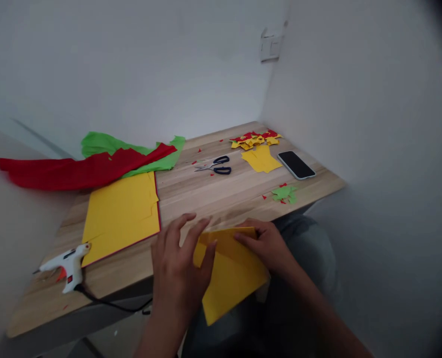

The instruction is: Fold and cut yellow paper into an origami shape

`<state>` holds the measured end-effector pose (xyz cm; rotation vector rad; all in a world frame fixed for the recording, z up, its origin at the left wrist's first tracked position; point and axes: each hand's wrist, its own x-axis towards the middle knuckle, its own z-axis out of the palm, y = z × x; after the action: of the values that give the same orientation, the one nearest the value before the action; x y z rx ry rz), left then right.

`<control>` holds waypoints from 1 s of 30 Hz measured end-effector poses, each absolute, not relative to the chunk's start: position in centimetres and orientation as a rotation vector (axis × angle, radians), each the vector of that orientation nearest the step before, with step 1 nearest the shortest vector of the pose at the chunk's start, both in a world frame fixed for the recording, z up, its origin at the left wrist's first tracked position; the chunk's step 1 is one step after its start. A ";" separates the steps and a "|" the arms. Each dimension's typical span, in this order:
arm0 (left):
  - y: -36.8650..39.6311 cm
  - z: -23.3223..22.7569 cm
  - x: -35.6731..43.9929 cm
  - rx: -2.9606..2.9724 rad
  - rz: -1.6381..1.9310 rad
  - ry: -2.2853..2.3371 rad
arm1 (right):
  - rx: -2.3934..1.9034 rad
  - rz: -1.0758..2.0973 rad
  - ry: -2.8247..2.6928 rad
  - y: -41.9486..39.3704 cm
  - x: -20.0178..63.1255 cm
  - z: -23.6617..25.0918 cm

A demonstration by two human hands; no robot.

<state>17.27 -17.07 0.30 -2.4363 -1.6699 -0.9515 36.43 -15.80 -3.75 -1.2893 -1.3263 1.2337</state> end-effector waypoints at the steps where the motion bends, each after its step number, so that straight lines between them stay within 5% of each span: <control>1: -16.7 1.1 17.1 -2.529 -0.938 -1.637 | -1.288 1.217 -1.455 -15.6 36.8 -2.9; 5: -15.0 2.4 17.6 -3.083 -0.959 -1.926 | -1.275 1.179 -1.699 -15.1 36.9 -0.1; 13: -14.6 2.2 17.8 -2.789 -1.701 -2.685 | -1.351 1.207 -1.473 -15.9 37.6 0.8; 20: -14.8 4.1 18.7 -3.104 -1.389 -2.659 | -1.322 1.178 -1.587 -16.5 37.8 2.1; 30: -14.8 4.3 17.3 -2.794 -1.709 -2.948 | -1.423 1.044 -1.704 -17.5 38.3 3.6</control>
<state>17.33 -14.79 4.27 -2.7939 -2.9476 -1.7094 38.32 -17.53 3.58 -1.4229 -1.7040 1.0440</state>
